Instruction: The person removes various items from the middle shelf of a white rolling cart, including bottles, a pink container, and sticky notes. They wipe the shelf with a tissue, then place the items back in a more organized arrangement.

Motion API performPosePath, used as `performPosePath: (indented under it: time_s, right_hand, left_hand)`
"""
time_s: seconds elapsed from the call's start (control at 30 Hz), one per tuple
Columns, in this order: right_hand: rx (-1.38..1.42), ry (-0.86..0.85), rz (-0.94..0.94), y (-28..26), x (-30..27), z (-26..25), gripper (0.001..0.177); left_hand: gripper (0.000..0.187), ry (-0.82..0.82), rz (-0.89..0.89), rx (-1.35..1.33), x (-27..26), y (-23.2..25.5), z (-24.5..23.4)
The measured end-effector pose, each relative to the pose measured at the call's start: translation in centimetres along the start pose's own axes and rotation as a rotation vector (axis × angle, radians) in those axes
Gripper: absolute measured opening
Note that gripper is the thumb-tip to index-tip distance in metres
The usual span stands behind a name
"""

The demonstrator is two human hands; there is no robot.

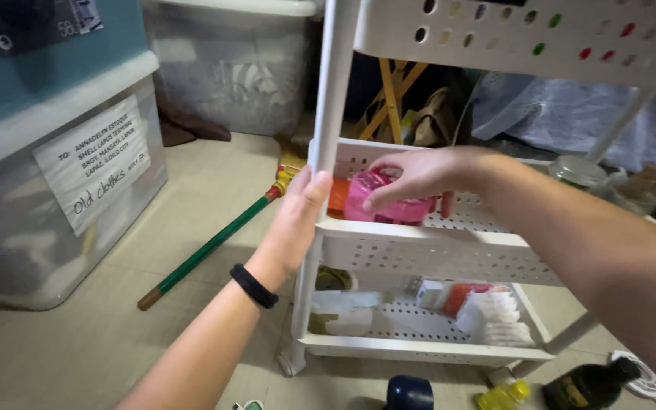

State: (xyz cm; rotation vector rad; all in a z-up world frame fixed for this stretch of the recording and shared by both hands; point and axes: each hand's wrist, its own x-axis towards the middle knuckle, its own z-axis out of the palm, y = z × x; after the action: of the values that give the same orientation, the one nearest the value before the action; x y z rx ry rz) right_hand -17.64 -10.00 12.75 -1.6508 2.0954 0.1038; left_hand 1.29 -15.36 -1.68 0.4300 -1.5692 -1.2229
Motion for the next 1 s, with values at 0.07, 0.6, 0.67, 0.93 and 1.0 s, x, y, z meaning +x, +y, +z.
performPosePath:
  time_s: [0.07,0.6,0.67,0.93,1.0]
  right_hand:
    - [-0.033,-0.014,0.029,0.7,1.1,-0.4,0.102]
    - [0.23,0.276,0.078,6.3,7.2,4.2,0.125]
    - [0.215,0.269,0.064,6.9,8.0,4.4,0.127]
    - [-0.023,0.1,-0.024,7.7,8.9,5.2,0.127]
    - [-0.266,0.314,-0.114,6.5,8.1,5.1,0.132]
  left_hand:
    - [0.064,-0.041,0.043,0.044,-0.1,0.2,-0.4]
    - [0.068,-0.093,0.096,0.171,-0.3,-0.5,-0.5]
    - [0.068,-0.098,0.116,0.193,-0.4,-0.6,-0.6]
    - [0.068,-0.107,0.094,0.134,-0.7,-0.2,-0.4]
    - [0.069,-0.112,0.116,0.146,-0.7,0.0,-0.3]
